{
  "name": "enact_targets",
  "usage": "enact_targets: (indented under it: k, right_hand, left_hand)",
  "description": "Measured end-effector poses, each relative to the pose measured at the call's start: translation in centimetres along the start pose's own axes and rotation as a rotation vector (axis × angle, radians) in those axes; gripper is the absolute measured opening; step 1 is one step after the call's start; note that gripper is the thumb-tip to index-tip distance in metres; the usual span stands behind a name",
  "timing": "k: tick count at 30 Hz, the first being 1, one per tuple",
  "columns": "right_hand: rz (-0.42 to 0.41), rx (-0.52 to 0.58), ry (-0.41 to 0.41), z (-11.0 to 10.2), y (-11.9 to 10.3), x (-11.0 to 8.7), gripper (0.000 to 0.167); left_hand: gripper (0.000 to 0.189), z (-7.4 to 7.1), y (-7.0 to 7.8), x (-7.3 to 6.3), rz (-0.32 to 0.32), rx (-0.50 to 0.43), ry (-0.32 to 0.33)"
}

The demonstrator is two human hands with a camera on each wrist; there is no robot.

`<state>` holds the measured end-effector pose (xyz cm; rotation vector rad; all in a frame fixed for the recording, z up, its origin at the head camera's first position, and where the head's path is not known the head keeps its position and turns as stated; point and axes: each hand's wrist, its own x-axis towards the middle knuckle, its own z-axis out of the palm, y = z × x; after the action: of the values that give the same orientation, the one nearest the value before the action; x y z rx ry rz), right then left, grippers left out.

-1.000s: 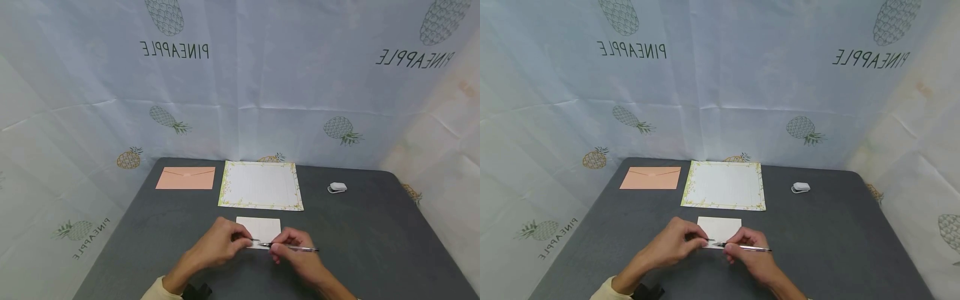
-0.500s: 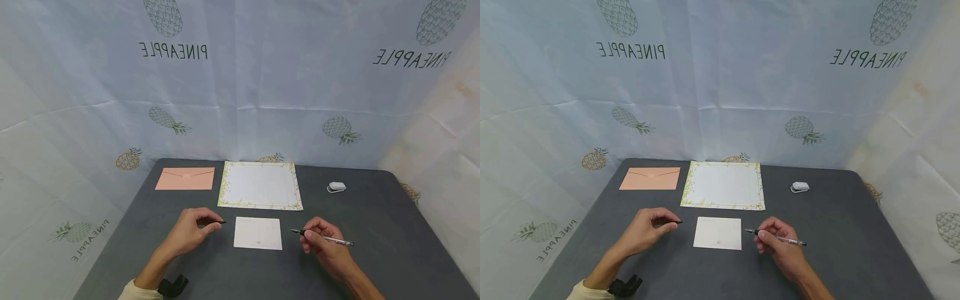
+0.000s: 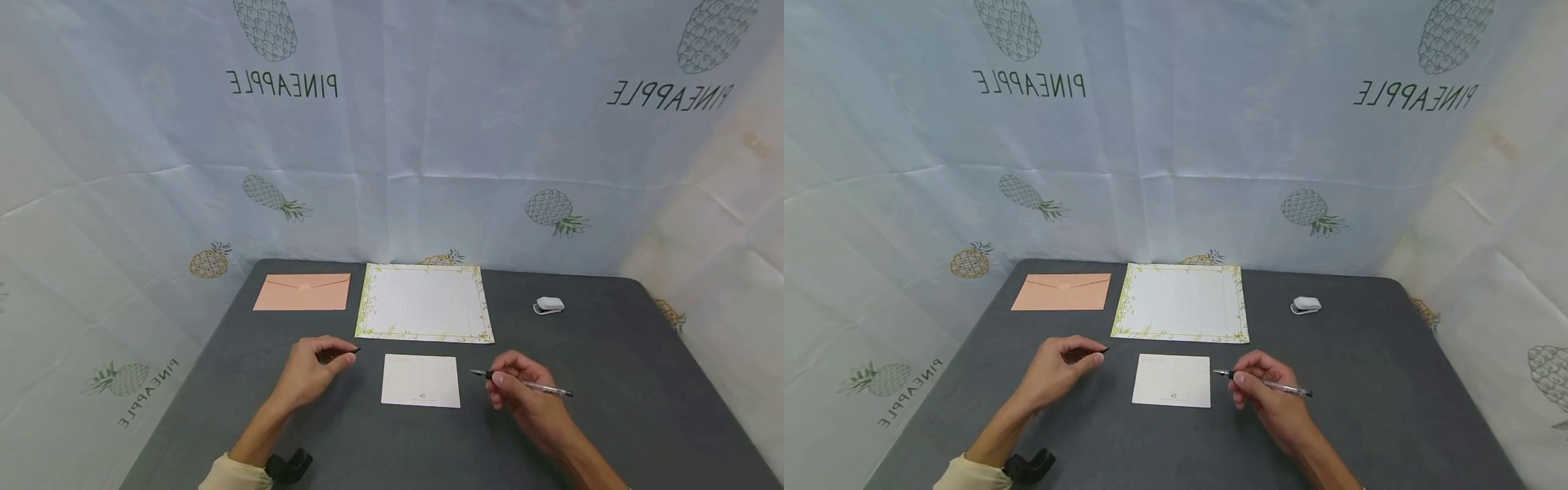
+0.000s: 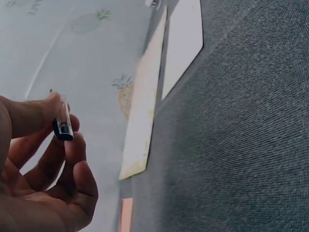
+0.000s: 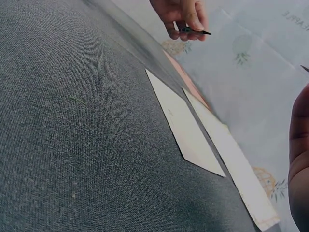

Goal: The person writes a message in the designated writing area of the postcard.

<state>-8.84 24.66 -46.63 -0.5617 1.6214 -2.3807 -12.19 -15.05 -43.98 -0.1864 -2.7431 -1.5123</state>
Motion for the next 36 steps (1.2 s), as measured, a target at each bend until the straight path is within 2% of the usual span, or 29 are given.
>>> enact_targets:
  k: [6,10,17,24,36]
  right_hand:
    - [0.038,-0.014,0.025,0.0,0.0,0.2,0.031]
    - [0.032,0.001,0.016,0.0,0.2,0.3,0.032]
    - [0.006,0.032,-0.016,0.0,0.7,0.5,0.032]
    - [-0.004,0.049,-0.041,-0.1,1.0,0.4,0.034]
    - [0.014,0.052,-0.030,0.0,1.3,0.2,0.033]
  left_hand:
    - [0.011,0.3,-0.6,0.5,-0.061,-0.015,0.031]
    - [0.009,0.5,-1.0,0.8,-0.098,0.018,0.056]
    - [0.004,0.7,-1.8,1.3,-0.143,0.118,0.056]
    - [0.005,1.0,-2.6,1.4,-0.120,0.218,0.079]
    - [0.010,1.9,-2.9,1.6,-0.122,0.312,0.112]
